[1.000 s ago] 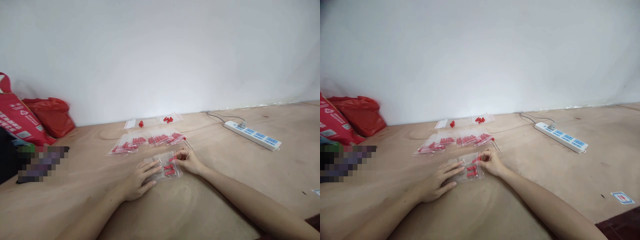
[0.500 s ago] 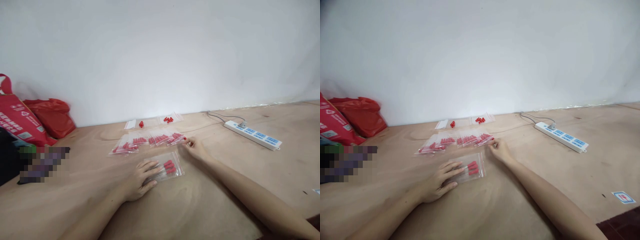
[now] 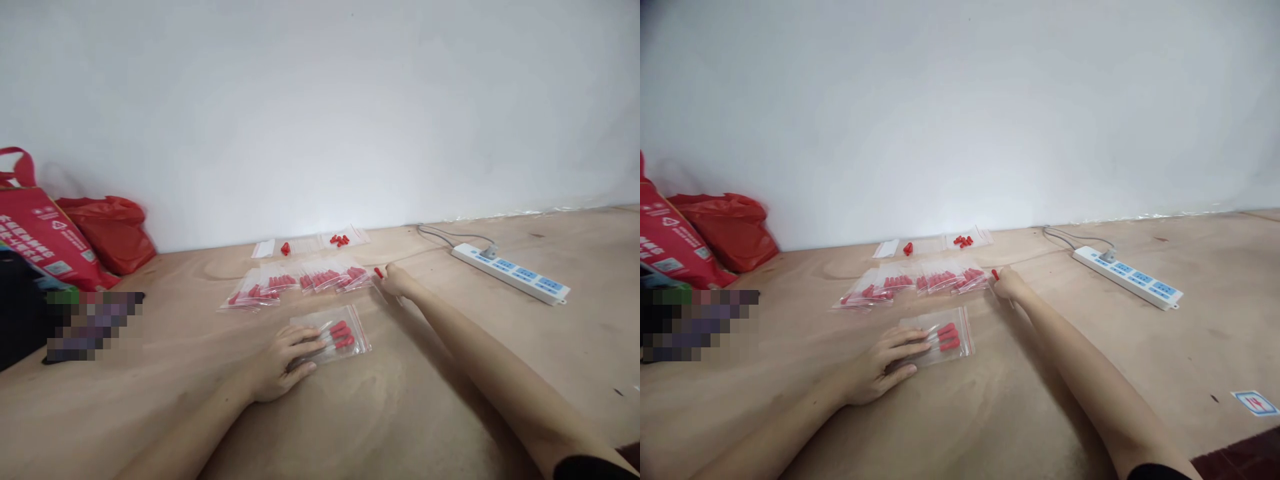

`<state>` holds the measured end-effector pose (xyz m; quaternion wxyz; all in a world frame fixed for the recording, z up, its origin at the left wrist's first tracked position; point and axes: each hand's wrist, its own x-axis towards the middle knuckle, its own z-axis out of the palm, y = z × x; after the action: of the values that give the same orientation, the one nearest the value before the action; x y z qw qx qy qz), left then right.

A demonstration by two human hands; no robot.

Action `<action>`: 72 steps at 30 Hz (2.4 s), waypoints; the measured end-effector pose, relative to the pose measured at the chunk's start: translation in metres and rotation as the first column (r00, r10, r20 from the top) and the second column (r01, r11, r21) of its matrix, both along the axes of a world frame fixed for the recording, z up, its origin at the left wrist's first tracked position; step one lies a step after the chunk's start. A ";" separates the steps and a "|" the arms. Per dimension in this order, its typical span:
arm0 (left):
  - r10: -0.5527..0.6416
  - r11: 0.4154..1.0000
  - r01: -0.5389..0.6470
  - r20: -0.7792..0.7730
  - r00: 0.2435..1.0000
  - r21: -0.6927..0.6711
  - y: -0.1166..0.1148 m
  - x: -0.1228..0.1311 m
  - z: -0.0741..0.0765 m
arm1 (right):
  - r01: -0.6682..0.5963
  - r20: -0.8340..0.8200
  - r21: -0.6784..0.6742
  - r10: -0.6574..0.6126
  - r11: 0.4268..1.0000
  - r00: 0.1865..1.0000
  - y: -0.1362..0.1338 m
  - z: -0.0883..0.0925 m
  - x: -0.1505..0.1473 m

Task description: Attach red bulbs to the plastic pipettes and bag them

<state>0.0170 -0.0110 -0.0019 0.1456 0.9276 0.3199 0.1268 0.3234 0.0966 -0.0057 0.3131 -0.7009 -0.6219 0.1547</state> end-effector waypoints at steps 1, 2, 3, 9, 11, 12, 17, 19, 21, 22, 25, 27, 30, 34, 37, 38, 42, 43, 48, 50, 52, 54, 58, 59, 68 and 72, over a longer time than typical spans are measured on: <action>0.000 1.000 0.000 -0.001 1.000 -0.003 0.000 0.000 0.000 | -0.010 -0.020 -0.005 0.010 1.000 1.000 -0.005 0.002 0.002; 0.000 1.000 0.000 -0.001 1.000 -0.005 0.000 0.000 0.000 | -0.023 -0.073 -0.015 0.022 1.000 0.997 -0.011 0.004 0.003; 0.001 1.000 -0.001 -0.001 1.000 -0.007 0.000 0.001 0.001 | -0.037 -0.164 -0.023 0.032 0.999 0.986 -0.018 0.005 0.003; 0.003 1.000 -0.003 -0.010 1.000 -0.008 0.001 0.002 0.002 | 0.002 -0.718 0.101 0.071 0.995 0.693 -0.052 -0.013 -0.025; 0.003 1.000 -0.003 -0.018 1.000 -0.006 0.001 0.001 0.002 | 0.015 -0.773 0.128 0.090 0.992 0.628 -0.056 -0.021 -0.036; 0.003 1.000 -0.003 -0.018 1.000 -0.003 0.001 0.001 0.001 | 0.017 -0.792 0.141 0.102 0.990 0.602 -0.057 -0.024 -0.041; -0.002 1.000 0.002 -0.022 1.000 0.005 0.002 0.001 0.001 | 0.002 -0.884 0.158 0.141 0.987 0.445 -0.063 -0.027 -0.058; 0.001 1.000 -0.001 -0.029 1.000 0.003 0.002 0.001 0.001 | -0.057 -0.909 0.157 0.166 0.986 0.382 -0.068 -0.026 -0.064; 0.000 1.000 0.000 -0.027 1.000 0.006 0.001 0.001 0.002 | -0.135 -0.904 0.167 0.206 0.977 0.375 -0.073 -0.026 -0.068; 0.000 1.000 0.000 -0.020 1.000 0.011 0.001 0.001 0.002 | -0.172 -0.887 0.173 0.229 0.970 0.402 -0.075 -0.027 -0.069; 0.009 1.000 -0.009 0.003 1.000 0.025 0.000 0.001 0.002 | -0.246 -0.742 0.191 0.304 0.950 0.597 -0.078 -0.031 -0.068; 0.014 0.999 -0.014 0.010 1.000 0.031 0.000 0.001 0.002 | -0.267 -0.586 0.220 0.346 0.938 0.733 -0.077 -0.033 -0.064; 0.005 0.999 -0.005 -0.001 1.000 0.033 0.000 0.001 0.002 | -0.330 -0.427 0.259 0.414 0.908 0.804 -0.073 -0.035 -0.060; -0.001 1.000 0.001 -0.014 1.000 0.025 0.000 0.002 0.003 | -0.457 -0.346 0.261 0.525 0.850 0.778 -0.068 -0.035 -0.060; 0.003 1.000 -0.003 -0.015 1.000 0.017 0.001 0.002 0.003 | -0.494 -0.287 0.214 0.538 0.843 0.793 -0.067 -0.034 -0.061; 0.005 1.000 -0.005 -0.018 1.000 0.018 0.001 0.002 0.002 | -0.493 -0.271 0.200 0.531 0.847 0.803 -0.067 -0.034 -0.061; 0.014 1.000 -0.013 -0.036 0.999 0.020 0.001 0.000 0.001 | -0.484 -0.242 0.191 0.519 0.854 0.820 -0.069 -0.033 -0.064; 0.018 1.000 -0.017 -0.048 0.999 0.014 0.001 0.000 0.001 | -0.480 -0.242 0.196 0.517 0.855 0.821 -0.070 -0.032 -0.065; 0.037 0.999 -0.038 -0.091 0.995 -0.013 -0.001 0.001 0.003 | -0.359 -0.199 0.250 0.411 0.899 0.890 -0.065 -0.025 -0.053; 0.040 0.999 -0.042 -0.085 0.996 -0.016 0.000 0.001 0.003 | -0.216 -0.121 0.289 0.260 0.933 0.958 -0.058 -0.021 -0.040; 0.034 0.999 -0.036 -0.078 0.996 -0.018 0.000 0.000 0.001 | -0.062 -0.040 0.291 0.077 0.955 0.996 -0.050 -0.020 -0.026; 0.016 1.000 -0.017 -0.072 0.997 -0.011 0.001 -0.001 0.000 | 0.015 0.001 0.222 -0.015 0.975 1.000 -0.043 -0.020 -0.016; -0.011 1.000 0.011 -0.075 0.997 0.001 0.002 0.000 0.001 | -0.020 0.004 0.016 0.020 1.000 1.000 -0.036 -0.020 -0.008; -0.009 1.000 0.008 -0.079 0.997 -0.004 0.002 0.000 0.001 | -0.022 0.016 -0.030 0.022 0.999 1.000 -0.036 -0.018 -0.006; -0.030 0.999 0.029 -0.042 0.999 -0.016 0.004 -0.002 -0.003 | -0.048 0.171 -0.346 0.113 0.937 0.979 -0.049 0.011 0.013; -0.067 0.998 0.067 -0.060 0.996 -0.005 0.002 0.000 0.000 | -0.073 0.129 -0.214 0.102 0.974 0.986 -0.044 -0.001 0.003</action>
<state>0.0168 -0.0086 -0.0023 0.1415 0.9409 0.2932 0.0931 0.3265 0.0522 -0.0069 0.1867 -0.7108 -0.6529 0.1836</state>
